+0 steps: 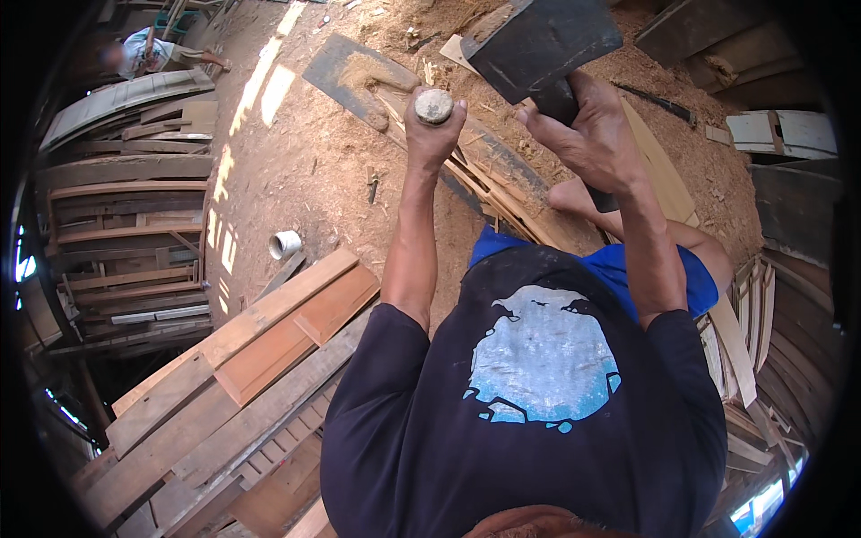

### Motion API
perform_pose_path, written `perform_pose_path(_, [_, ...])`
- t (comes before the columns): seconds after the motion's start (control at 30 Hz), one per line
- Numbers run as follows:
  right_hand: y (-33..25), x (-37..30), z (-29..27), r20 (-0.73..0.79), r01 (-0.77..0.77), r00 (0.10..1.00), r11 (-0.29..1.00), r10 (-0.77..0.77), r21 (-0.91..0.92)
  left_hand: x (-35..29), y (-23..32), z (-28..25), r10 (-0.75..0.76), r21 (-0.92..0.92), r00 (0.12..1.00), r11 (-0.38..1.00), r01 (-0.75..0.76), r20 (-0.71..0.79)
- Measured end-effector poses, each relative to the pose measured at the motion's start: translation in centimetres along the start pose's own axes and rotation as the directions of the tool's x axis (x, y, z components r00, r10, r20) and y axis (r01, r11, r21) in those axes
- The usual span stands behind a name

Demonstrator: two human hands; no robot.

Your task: The person sits on the floor and uses a chisel and mallet to carve a groove into a wooden plank. They repeatedly strike the chisel to remove wood shavings and shape the plank.

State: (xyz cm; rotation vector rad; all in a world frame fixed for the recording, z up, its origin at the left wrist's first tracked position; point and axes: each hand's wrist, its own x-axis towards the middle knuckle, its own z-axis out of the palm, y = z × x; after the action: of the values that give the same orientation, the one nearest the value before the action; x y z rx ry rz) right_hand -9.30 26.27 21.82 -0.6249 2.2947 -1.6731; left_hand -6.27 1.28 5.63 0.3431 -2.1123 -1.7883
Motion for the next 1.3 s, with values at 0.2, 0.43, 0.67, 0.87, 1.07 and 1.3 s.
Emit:
perform_pose_path(0.2, [-0.5, -0.6, -0.7, -0.075, 0.024, 0.997, 0.992, -0.015, 0.125, 0.6, -1.0, 0.2, -0.025, 0.091, 0.998, 0.996, 0.020, 0.055])
perform_pose_path(0.43, [-1.3, 1.0, 1.1, -0.010, 0.030, 0.999, 0.996, -0.031, -0.078, -1.1, -1.2, -0.2, 0.003, 0.130, 0.996, 0.991, -0.014, 0.084])
perform_pose_path(0.67, [4.7, 1.9, 6.1, 0.258, 0.132, 0.966, 0.827, 0.017, -0.547, -3.6, -2.3, 1.5, 0.167, 0.101, 0.983, 0.979, -0.175, 0.080])
perform_pose_path(0.87, [3.2, 2.4, 6.1, 0.220, 0.186, 0.969, 0.914, -0.110, -0.360, -4.0, -3.1, -0.8, 0.144, 0.256, 0.981, 0.951, -0.174, 0.130])
perform_pose_path(1.07, [5.4, 2.2, 7.3, 0.405, 0.124, 0.907, 0.843, 0.119, -0.524, -6.4, -6.4, 0.2, 0.222, 0.232, 0.974, 0.946, -0.226, 0.040])
perform_pose_path(1.3, [3.2, 3.2, 4.5, 0.103, 0.140, 0.987, 0.963, -0.119, -0.230, -2.9, -3.1, -2.2, 0.075, 0.134, 0.992, 0.989, -0.061, -0.103])
